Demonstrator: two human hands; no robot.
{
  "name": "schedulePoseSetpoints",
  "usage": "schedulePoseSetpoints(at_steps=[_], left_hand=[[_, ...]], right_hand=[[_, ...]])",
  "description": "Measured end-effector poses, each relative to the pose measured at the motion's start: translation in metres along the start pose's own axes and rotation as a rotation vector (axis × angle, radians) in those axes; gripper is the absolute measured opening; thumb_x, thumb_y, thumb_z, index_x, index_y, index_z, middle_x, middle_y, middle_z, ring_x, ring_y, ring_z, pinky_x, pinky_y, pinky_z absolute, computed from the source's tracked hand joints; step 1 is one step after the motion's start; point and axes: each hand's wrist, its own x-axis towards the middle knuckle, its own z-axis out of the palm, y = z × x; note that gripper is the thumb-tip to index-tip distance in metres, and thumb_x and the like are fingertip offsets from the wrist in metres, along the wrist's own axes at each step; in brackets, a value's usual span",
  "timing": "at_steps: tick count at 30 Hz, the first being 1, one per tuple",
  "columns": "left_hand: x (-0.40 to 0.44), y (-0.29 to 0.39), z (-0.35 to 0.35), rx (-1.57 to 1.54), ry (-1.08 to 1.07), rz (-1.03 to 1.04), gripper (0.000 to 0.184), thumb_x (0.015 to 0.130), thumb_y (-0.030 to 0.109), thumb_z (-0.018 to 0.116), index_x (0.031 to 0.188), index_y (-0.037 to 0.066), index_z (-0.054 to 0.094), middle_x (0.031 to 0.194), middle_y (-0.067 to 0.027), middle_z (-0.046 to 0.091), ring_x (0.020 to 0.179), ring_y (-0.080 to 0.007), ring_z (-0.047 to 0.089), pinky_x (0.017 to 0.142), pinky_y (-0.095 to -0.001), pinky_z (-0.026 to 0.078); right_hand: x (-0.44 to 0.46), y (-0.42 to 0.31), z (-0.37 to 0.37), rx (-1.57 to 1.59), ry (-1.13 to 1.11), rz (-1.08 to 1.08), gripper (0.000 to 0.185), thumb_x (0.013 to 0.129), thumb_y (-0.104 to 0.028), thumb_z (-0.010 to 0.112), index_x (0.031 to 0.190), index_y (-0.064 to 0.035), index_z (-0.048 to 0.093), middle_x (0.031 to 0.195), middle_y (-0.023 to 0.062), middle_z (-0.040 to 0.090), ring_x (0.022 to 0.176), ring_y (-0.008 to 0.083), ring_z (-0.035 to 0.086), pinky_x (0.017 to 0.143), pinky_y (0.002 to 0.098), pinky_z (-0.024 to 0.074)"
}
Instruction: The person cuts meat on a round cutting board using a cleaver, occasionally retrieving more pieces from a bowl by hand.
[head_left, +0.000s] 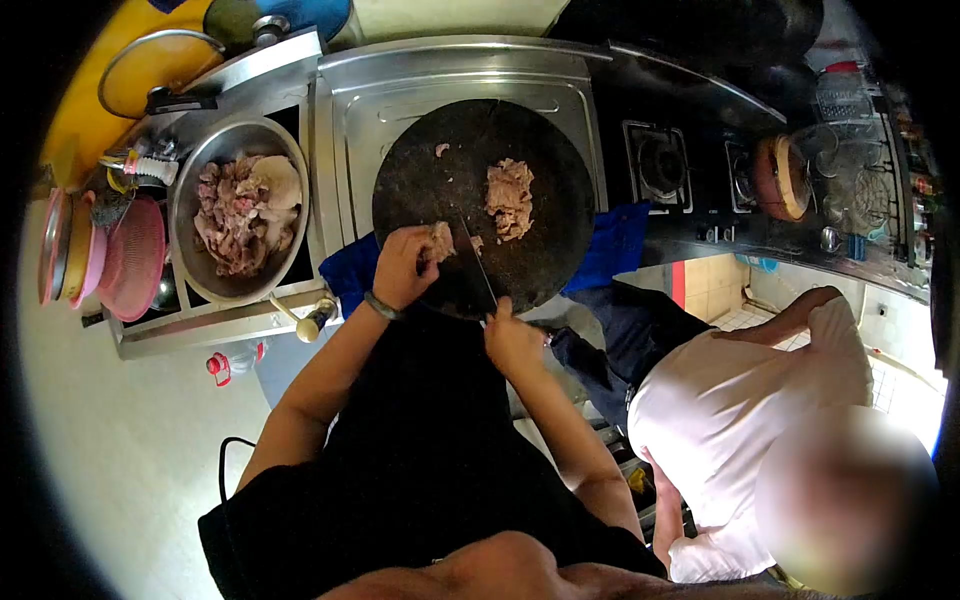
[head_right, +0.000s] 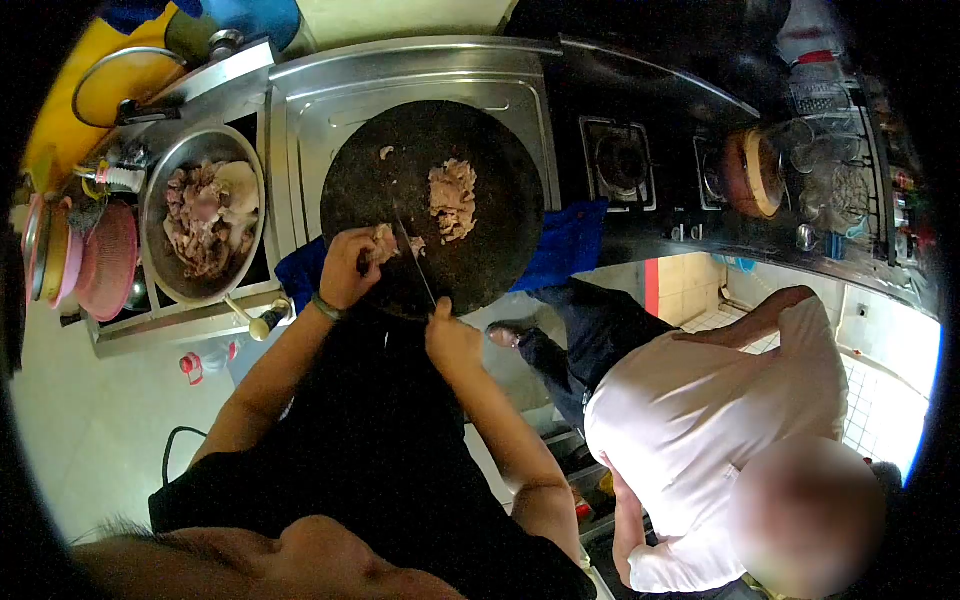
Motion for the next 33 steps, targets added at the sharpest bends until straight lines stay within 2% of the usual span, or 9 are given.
schedulePoseSetpoints(at_steps=[3,5,8,11,12,20,23,26,33], left_hand=[[-0.004,0.002,-0.002,-0.167,0.053,-0.193,0.039,0.068,0.001,0.069,0.103,0.008,0.053,0.107,-0.0132,0.058,0.102,-0.0340,0.057,0.091,-0.0427,0.045],[-0.006,0.000,-0.002,-0.290,0.073,-0.329,0.036,0.070,0.000,0.066,0.103,0.008,0.054,0.107,-0.0132,0.058,0.103,-0.0325,0.057,0.089,-0.0417,0.047],[-0.009,-0.013,-0.001,-0.399,0.110,-0.329,0.036,0.070,-0.001,0.069,0.103,0.009,0.056,0.107,-0.0118,0.057,0.104,-0.0305,0.057,0.088,-0.0402,0.049],[0.002,-0.002,-0.006,-0.008,-0.020,0.180,0.039,0.068,0.000,0.074,0.103,0.009,0.059,0.107,-0.0104,0.057,0.105,-0.0300,0.057,0.090,-0.0406,0.050],[-0.002,-0.005,-0.004,-0.009,-0.024,0.219,0.040,0.066,0.001,0.077,0.102,0.009,0.061,0.108,-0.0089,0.057,0.107,-0.0297,0.057,0.093,-0.0418,0.049],[0.005,-0.009,-0.010,-0.013,-0.107,0.203,0.039,0.065,0.004,0.078,0.100,0.009,0.062,0.107,-0.0083,0.059,0.107,-0.0297,0.058,0.093,-0.0415,0.049],[0.006,-0.011,-0.008,-0.030,-0.116,0.160,0.039,0.063,0.004,0.078,0.099,0.009,0.062,0.106,-0.0086,0.060,0.105,-0.0293,0.059,0.093,-0.0409,0.050],[0.009,-0.009,-0.008,-0.027,-0.115,0.114,0.040,0.061,0.004,0.078,0.098,0.008,0.062,0.106,-0.0087,0.061,0.104,-0.0291,0.060,0.092,-0.0401,0.050],[0.001,-0.018,0.002,-0.020,-0.019,0.131,0.039,0.063,0.007,0.076,0.099,0.004,0.062,0.105,-0.0110,0.062,0.101,-0.0307,0.061,0.088,-0.0404,0.052]], right_hand=[[-0.021,0.023,-0.001,-0.102,0.015,-0.069,0.045,0.093,-0.029,0.053,0.126,-0.0004,0.041,0.062,0.0121,0.065,0.055,0.0292,0.067,0.051,0.0442,0.0508],[-0.016,0.033,-0.002,-0.051,0.130,-0.095,0.040,0.091,-0.027,0.056,0.120,-0.0019,0.044,0.058,0.0104,0.064,0.049,0.0267,0.064,0.047,0.0428,0.0486],[-0.011,0.034,-0.007,-0.006,0.239,-0.048,0.036,0.089,-0.025,0.060,0.114,-0.0024,0.045,0.055,0.0099,0.062,0.046,0.0260,0.062,0.047,0.0427,0.0472],[-0.016,0.028,-0.013,-0.043,0.288,-0.156,0.034,0.090,-0.024,0.059,0.112,-0.0024,0.046,0.052,0.0090,0.060,0.045,0.0261,0.061,0.048,0.0450,0.0467],[-0.018,0.024,-0.018,-0.049,0.291,-0.175,0.033,0.090,-0.024,0.059,0.111,-0.0028,0.046,0.052,0.0085,0.059,0.044,0.0260,0.060,0.048,0.0451,0.0465],[-0.017,0.005,-0.017,0.002,0.220,-0.215,0.030,0.089,-0.025,0.059,0.108,-0.0057,0.048,0.053,0.0046,0.059,0.042,0.0249,0.057,0.048,0.0414,0.0449],[-0.012,-0.002,-0.022,-0.140,0.195,-0.204,0.028,0.089,-0.023,0.056,0.109,-0.0063,0.048,0.056,0.0049,0.061,0.044,0.0254,0.060,0.046,0.0401,0.0467],[0.007,-0.013,-0.020,-0.129,0.095,-0.167,0.030,0.088,-0.020,0.055,0.112,-0.0059,0.048,0.058,0.0058,0.063,0.049,0.0266,0.063,0.047,0.0397,0.0503],[0.074,-0.054,-0.023,-0.067,0.160,-0.207,0.033,0.086,-0.018,0.056,0.114,-0.0030,0.046,0.063,0.0094,0.066,0.053,0.0280,0.066,0.048,0.0392,0.0527]])
